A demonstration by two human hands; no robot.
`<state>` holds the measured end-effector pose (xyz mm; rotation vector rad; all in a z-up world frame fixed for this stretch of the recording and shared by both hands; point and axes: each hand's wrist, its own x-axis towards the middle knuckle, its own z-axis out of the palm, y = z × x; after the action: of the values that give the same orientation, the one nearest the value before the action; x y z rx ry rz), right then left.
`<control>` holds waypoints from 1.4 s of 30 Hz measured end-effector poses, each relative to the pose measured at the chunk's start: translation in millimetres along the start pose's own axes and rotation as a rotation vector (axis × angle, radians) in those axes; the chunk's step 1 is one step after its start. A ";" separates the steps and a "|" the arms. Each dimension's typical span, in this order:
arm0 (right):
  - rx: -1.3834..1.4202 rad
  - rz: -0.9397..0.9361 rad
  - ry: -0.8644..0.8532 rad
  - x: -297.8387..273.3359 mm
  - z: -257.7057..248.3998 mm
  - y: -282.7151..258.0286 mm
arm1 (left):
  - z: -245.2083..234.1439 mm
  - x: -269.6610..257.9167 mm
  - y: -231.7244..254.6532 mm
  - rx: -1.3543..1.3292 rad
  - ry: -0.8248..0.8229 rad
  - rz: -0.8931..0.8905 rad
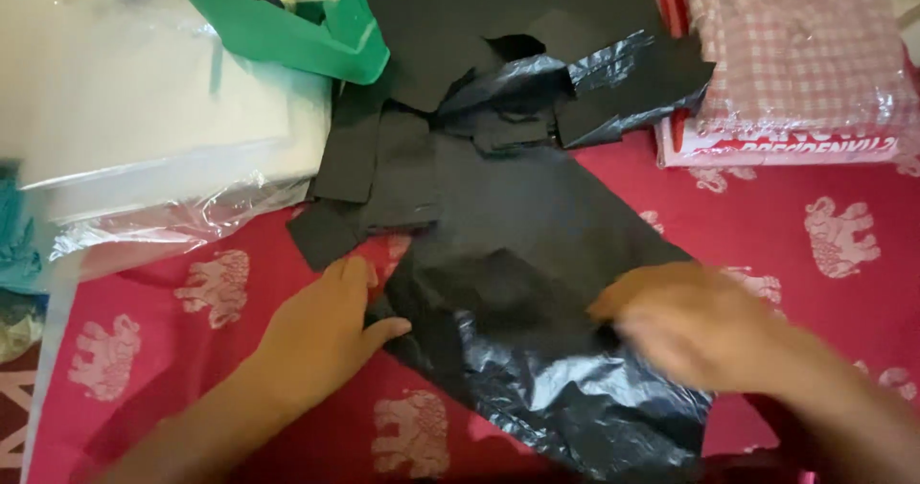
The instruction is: Packing a folded garment into a black plastic bag and sealing it with adhesive tape.
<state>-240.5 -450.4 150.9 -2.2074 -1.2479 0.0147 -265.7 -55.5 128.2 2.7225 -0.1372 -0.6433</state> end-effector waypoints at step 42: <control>0.470 0.741 0.823 -44.9 -65.6 91.8 | -125.7 37.7 -109.3 -0.183 0.202 -0.223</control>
<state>-175.2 -552.7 146.7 -1.8127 0.0436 -0.2525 -173.8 78.7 180.1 2.6244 0.2647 -0.4116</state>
